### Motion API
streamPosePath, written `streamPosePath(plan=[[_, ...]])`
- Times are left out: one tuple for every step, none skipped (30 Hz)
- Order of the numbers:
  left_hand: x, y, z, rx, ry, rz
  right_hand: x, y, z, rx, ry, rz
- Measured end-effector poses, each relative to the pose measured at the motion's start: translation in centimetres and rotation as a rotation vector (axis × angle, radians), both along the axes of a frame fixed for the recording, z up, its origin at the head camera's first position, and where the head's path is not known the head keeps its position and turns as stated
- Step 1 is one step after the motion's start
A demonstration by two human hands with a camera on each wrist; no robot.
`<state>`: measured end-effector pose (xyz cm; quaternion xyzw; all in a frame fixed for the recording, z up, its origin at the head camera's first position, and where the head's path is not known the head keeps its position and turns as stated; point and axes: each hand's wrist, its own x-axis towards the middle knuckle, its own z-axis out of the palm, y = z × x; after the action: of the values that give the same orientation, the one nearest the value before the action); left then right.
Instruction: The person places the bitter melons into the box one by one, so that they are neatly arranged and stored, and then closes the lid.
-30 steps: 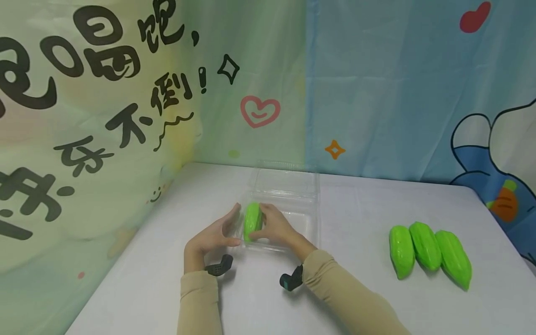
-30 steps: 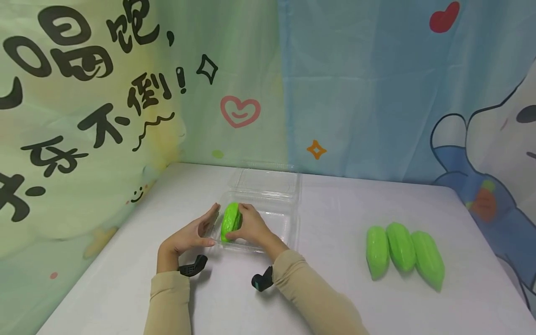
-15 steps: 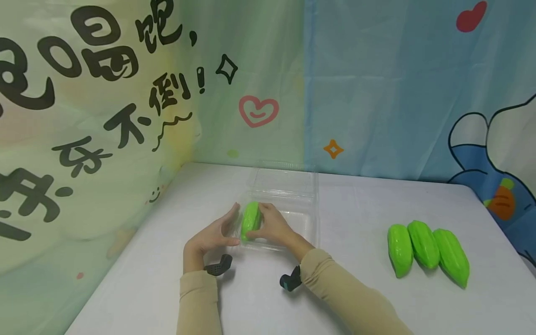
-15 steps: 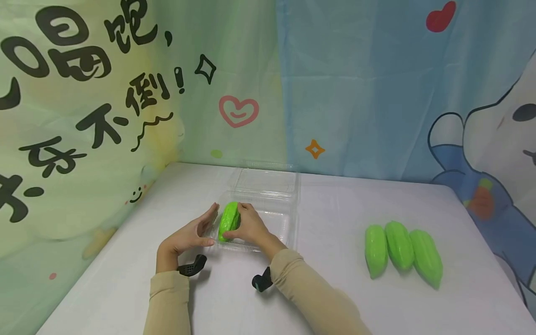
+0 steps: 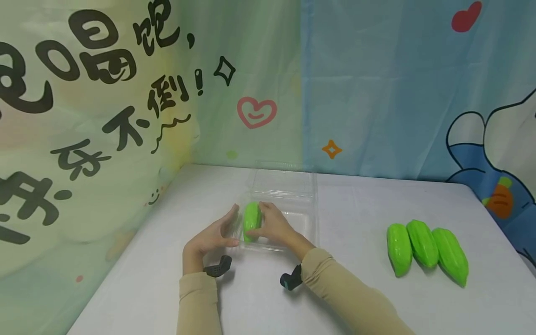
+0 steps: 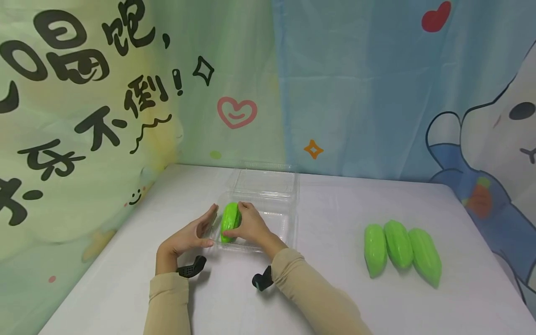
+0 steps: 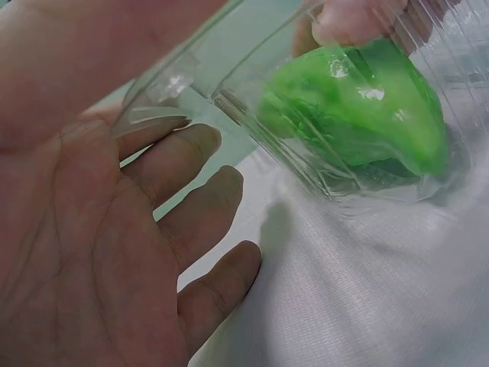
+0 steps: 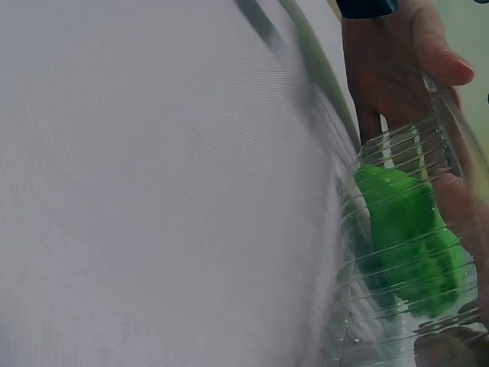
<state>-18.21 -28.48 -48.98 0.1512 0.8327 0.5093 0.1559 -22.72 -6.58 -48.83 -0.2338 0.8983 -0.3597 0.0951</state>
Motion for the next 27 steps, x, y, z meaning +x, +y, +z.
streamPosePath(plan=[[0.0,0.0,0.0,-0.004,0.0,0.005,0.0,0.0,0.1,-0.001,0.005,-0.001],[0.0,0.0,0.0,-0.01,0.0,0.009,0.0,0.1,0.1,-0.002,0.01,-0.003],[0.0,0.1,-0.1,-0.014,0.0,0.011,0.0,0.1,0.1,-0.005,0.012,-0.004],[0.0,0.1,-0.1,-0.019,0.0,0.015,0.0,0.1,0.2,-0.004,0.009,-0.008],[0.0,0.1,-0.1,-0.025,-0.001,0.019,0.0,0.2,0.3,-0.004,0.004,-0.012],[0.0,0.1,-0.2,-0.031,-0.001,0.022,0.0,0.2,0.3,-0.003,0.004,-0.014],[0.0,0.1,-0.2,-0.036,0.0,0.025,0.0,0.2,0.4,-0.009,0.005,-0.015],[0.0,0.1,-0.2,-0.041,0.001,0.026,0.0,0.3,0.5,-0.01,0.005,-0.016],[0.0,0.1,-0.2,-0.044,0.001,0.026,0.0,0.4,0.6,-0.009,0.001,-0.02],[0.0,0.1,-0.2,-0.047,0.0,0.028,0.0,0.5,0.7,-0.009,0.0,-0.023],[0.0,0.2,-0.2,-0.049,-0.001,0.028,0.0,0.6,0.8,-0.017,-0.001,-0.026],[0.0,0.2,-0.2,-0.046,-0.001,0.027,0.1,0.7,0.9,-0.023,0.004,-0.028],[0.0,0.2,-0.3,-0.048,0.001,0.026,0.1,0.9,1.1,-0.03,0.007,-0.033],[-0.1,0.1,-0.3,-0.047,0.002,0.025,0.2,1.0,1.2,-0.034,0.003,-0.04],[-0.1,0.1,-0.3,-0.046,0.004,0.023,0.2,1.2,1.4,-0.042,-0.001,-0.047],[-0.1,0.1,-0.3,-0.045,0.008,0.021,0.3,1.5,1.5,-0.052,0.0,-0.053],[-0.1,0.1,-0.3,-0.043,0.011,0.018,0.4,1.7,1.6,-0.058,0.001,-0.06],[-0.1,0.1,-0.3,-0.04,0.013,0.016,0.5,2.0,1.8,-0.063,0.003,-0.068],[-0.1,0.1,-0.3,-0.042,0.015,0.015,0.6,2.3,1.9,-0.07,0.001,-0.076],[-0.1,0.1,-0.2,-0.039,0.013,0.014,0.7,2.7,2.1,-0.082,0.0,-0.084],[-0.1,0.2,-0.2,-0.036,0.013,0.013,0.8,3.0,2.2,-0.092,0.004,-0.09],[0.0,0.2,-0.1,-0.038,0.012,0.014,1.0,3.4,2.4,-0.104,0.009,-0.094],[0.0,0.2,-0.1,-0.04,0.009,0.016,1.1,3.8,2.6,-0.114,0.014,-0.097],[0.0,0.2,0.0,-0.046,0.008,0.019,1.2,4.2,2.8,-0.127,0.019,-0.096],[0.0,0.2,-0.1,-0.052,0.01,0.02,1.4,4.7,3.0,-0.135,0.023,-0.097],[0.1,0.2,0.0,-0.056,0.01,0.022,1.5,5.1,3.2,-0.144,0.031,-0.095],[0.1,0.2,-0.1,-0.061,0.012,0.023,1.7,5.6,3.3,-0.151,0.032,-0.094]])
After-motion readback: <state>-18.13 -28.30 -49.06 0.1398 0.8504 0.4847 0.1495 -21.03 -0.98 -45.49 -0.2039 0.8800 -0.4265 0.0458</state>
